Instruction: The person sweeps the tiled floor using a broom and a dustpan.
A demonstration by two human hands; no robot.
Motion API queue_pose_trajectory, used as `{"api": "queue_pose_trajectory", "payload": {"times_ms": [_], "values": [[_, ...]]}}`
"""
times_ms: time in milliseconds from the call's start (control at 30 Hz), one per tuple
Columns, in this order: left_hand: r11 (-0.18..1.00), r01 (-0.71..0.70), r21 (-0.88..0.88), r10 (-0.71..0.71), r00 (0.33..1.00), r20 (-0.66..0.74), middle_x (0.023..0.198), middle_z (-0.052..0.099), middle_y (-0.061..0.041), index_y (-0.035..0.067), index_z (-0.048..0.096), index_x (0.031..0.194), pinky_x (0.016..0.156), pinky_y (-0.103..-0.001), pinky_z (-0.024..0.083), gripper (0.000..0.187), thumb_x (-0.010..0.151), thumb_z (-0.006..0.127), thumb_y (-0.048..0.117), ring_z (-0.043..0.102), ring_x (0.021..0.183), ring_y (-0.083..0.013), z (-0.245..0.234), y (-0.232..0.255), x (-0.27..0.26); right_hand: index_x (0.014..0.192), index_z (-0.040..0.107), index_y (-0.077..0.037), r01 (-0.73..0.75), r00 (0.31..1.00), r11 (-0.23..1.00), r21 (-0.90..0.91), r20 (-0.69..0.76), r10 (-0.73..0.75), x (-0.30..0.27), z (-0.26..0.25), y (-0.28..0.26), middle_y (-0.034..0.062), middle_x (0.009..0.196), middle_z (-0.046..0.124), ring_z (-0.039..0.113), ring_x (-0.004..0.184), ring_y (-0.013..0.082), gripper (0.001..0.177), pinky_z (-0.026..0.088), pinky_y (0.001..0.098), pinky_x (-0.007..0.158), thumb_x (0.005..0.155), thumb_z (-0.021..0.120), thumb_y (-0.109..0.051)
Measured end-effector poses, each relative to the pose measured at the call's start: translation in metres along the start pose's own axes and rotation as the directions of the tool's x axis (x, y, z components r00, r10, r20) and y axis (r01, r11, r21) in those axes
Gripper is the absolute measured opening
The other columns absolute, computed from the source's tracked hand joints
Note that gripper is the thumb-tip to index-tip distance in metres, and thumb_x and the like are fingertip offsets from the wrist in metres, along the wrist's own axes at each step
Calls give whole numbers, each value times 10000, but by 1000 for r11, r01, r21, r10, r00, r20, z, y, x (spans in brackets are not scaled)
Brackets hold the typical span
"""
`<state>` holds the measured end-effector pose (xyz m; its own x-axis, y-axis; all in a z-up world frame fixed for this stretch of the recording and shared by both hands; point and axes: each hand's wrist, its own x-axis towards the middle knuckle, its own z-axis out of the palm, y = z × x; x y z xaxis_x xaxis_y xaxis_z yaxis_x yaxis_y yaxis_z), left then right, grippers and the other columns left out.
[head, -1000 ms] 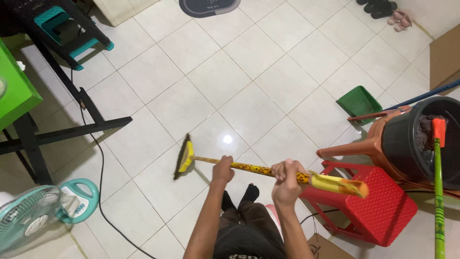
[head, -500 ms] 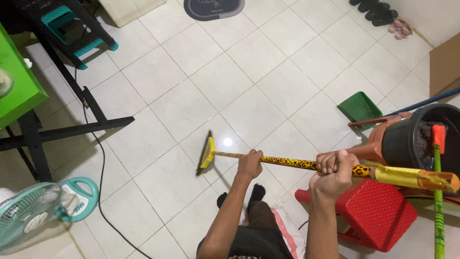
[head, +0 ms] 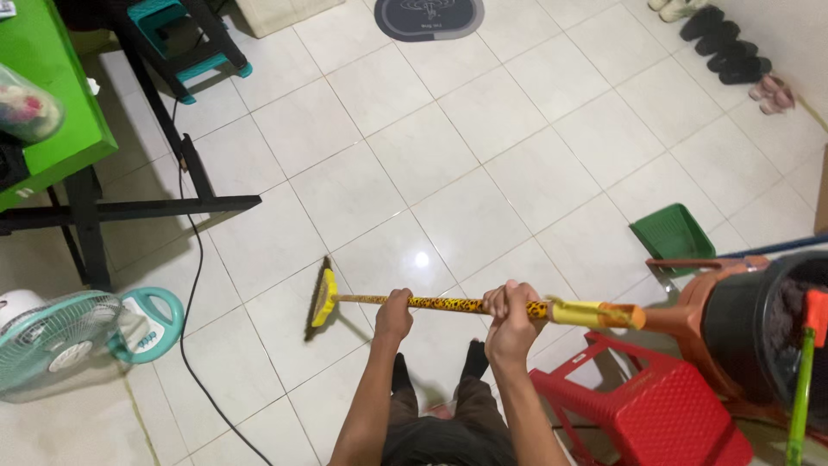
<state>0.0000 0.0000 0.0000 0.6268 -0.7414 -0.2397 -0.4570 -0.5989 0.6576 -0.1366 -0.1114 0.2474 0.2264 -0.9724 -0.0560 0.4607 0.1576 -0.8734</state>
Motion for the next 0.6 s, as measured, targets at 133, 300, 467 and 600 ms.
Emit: {"api": "queue_pose_trajectory", "payload": {"times_ms": [133, 300, 467, 600], "values": [[993, 93, -70, -92, 996, 14, 1140, 609, -132, 118, 579, 1045, 878, -509, 512, 261, 848, 530, -46, 612, 1046, -406, 19, 31, 7, 649, 391, -133, 32, 995, 998, -46, 93, -28, 18, -12, -14, -11, 567, 370, 346, 517, 115, 409, 418, 325, 577, 1034, 507, -57], [992, 18, -128, -18, 1000, -4, 1122, 585, -139, 119, 539, 1025, 875, -520, 508, 268, 805, 557, -34, 603, 1049, -416, 57, 105, 30, 643, 386, -148, 167, 979, 981, -103, 133, -153, 67, -43, -52, -28, 552, 362, 338, 484, 112, 410, 422, 314, 545, 1032, 498, -81], [971, 70, -229, -73, 997, -4, 1149, 597, -113, 126, 562, 1063, 858, -526, 512, 230, 872, 540, 0, 611, 1022, -411, 76, 186, 45, 621, 336, -177, 269, 958, 950, -161, 150, -246, 120, -62, -89, -31, 520, 321, 282, 422, 106, 438, 335, 294, 425, 1016, 504, -88], [985, 75, -155, -78, 997, -18, 1118, 617, -91, 142, 595, 1051, 842, -519, 521, 234, 863, 543, 13, 640, 1009, -370, 76, 215, 54, 662, 331, -185, 226, 969, 973, -34, 110, -222, 153, -76, -110, -37, 540, 297, 262, 449, 87, 427, 293, 280, 462, 1035, 513, -85]]}}
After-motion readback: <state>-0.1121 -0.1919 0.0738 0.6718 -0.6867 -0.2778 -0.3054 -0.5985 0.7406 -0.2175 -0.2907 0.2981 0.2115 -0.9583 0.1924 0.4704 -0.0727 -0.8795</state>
